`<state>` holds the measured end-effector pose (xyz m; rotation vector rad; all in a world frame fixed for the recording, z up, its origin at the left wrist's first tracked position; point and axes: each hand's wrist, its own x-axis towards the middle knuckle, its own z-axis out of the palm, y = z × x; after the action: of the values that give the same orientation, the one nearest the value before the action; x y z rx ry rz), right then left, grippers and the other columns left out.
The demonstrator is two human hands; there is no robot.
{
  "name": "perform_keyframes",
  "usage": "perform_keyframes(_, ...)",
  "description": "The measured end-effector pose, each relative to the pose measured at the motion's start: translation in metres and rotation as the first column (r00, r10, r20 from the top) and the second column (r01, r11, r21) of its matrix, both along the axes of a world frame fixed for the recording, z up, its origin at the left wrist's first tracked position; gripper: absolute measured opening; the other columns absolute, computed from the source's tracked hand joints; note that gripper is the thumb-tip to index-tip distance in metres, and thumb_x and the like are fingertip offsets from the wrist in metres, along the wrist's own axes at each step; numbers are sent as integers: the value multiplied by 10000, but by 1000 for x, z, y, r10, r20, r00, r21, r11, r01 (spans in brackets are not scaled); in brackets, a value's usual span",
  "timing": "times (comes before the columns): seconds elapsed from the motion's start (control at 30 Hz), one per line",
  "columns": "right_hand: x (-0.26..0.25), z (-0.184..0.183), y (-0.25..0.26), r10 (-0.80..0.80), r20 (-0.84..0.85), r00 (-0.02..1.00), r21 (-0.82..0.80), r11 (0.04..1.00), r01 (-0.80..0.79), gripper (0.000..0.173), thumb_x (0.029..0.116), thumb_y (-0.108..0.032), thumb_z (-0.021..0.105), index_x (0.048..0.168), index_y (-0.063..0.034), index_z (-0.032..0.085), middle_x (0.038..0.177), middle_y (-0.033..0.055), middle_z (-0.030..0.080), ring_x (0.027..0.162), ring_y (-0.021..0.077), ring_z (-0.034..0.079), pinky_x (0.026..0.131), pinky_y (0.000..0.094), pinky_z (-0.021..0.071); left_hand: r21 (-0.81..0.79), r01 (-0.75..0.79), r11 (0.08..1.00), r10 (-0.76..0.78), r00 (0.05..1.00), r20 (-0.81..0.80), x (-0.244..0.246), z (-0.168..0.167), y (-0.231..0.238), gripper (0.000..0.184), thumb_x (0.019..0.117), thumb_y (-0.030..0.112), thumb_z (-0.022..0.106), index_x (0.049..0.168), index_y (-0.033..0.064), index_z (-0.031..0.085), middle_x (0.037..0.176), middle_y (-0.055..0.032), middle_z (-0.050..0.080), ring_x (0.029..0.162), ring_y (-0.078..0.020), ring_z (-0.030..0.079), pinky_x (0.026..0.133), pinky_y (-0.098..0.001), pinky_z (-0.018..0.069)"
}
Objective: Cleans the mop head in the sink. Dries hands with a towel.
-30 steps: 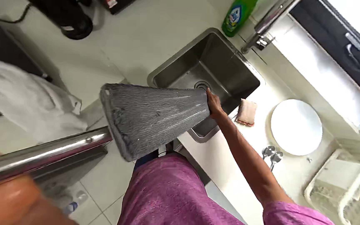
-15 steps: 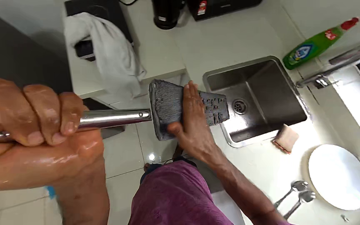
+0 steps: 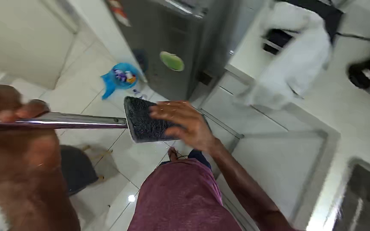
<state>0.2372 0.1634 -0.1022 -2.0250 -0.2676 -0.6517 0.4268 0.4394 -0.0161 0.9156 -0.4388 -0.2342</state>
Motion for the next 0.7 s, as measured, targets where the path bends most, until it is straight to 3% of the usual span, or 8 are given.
perform_keyframes(0.1, 53, -136, -25, -155, -410, 899, -39, 988, 153, 319, 1077, -243, 530, 1266, -46, 695, 1233, 94, 722, 1137, 188, 690, 1031, 426, 549, 59, -376, 925, 380, 921, -87, 43, -27, 43, 548, 1098, 420, 149, 724, 197, 480, 569, 54, 460, 496, -85, 486, 515, -240, 489)
perform_keyframes(0.23, 54, -297, -50, -124, -900, 417, -134, 991, 6, 427, 1090, -343, 457, 1327, -51, 661, 1255, 173, 707, 1202, 319, 663, 1085, 549, 484, 195, -584, 788, 602, 797, -43, 93, -84, 103, 513, 1109, 315, 248, 640, 227, 436, 508, 76, 446, 463, -84, 492, 521, -254, 503)
perform_keyframes(0.3, 45, -335, -57, -61, -990, 125, -84, 979, -188, 452, 1073, -345, 519, 1344, -4, 638, 1325, 241, 655, 1282, 394, 601, 1135, 591, 421, 212, -636, 742, 653, 757, -17, 115, -104, 124, 484, 1100, 305, 264, 648, 234, 424, 508, 83, 425, 462, -75, 482, 528, -248, 494)
perform_keyframes(0.37, 49, -359, -60, -71, -978, -196, 0, 940, -340, 493, 1044, -374, 591, 1325, 29, 631, 1299, 299, 639, 1231, 455, 609, 1076, 634, 442, 211, -689, 693, 701, 713, 24, 144, -113, 135, 431, 1086, 268, 315, 672, 235, 430, 507, 88, 422, 456, -69, 483, 520, -240, 493)
perform_keyframes(0.43, 79, -375, -57, -132, -926, -354, 55, 879, -473, 511, 1019, -396, 630, 1300, 30, 642, 1289, 308, 639, 1205, 463, 622, 1033, 647, 461, 229, -721, 654, 729, 682, 61, 185, -114, 142, 406, 1091, 246, 374, 693, 238, 450, 521, 96, 447, 472, -63, 503, 541, -236, 511)
perform_keyframes(0.5, 135, -381, -49, -151, -941, -301, 38, 840, -541, 503, 1020, -401, 619, 1282, 28, 657, 1297, 300, 641, 1250, 452, 601, 1066, 643, 442, 266, -725, 636, 729, 677, 104, 236, -115, 146, 342, 1078, 229, 430, 743, 239, 498, 580, 100, 514, 549, -67, 552, 627, -265, 543)
perform_keyframes(0.6, 238, -360, -20, -51, -991, -126, 0, 928, -373, 499, 1043, -380, 581, 1349, 14, 615, 1317, 275, 639, 1272, 422, 594, 1094, 608, 439, 291, -685, 668, 637, 729, 252, 307, -109, 154, 154, 1027, 169, 505, 894, 203, 575, 770, 67, 648, 773, -113, 658, 820, -348, 566)
perform_keyframes(0.7, 352, -330, 3, 29, -995, 100, 3, 970, -244, 484, 1062, -370, 543, 1384, -12, 595, 1314, 235, 655, 1252, 368, 619, 1100, 555, 455, 258, -670, 696, 591, 739, 323, 386, -80, 142, 197, 1055, 196, 508, 869, 223, 567, 713, 100, 619, 665, -71, 623, 687, -288, 569)
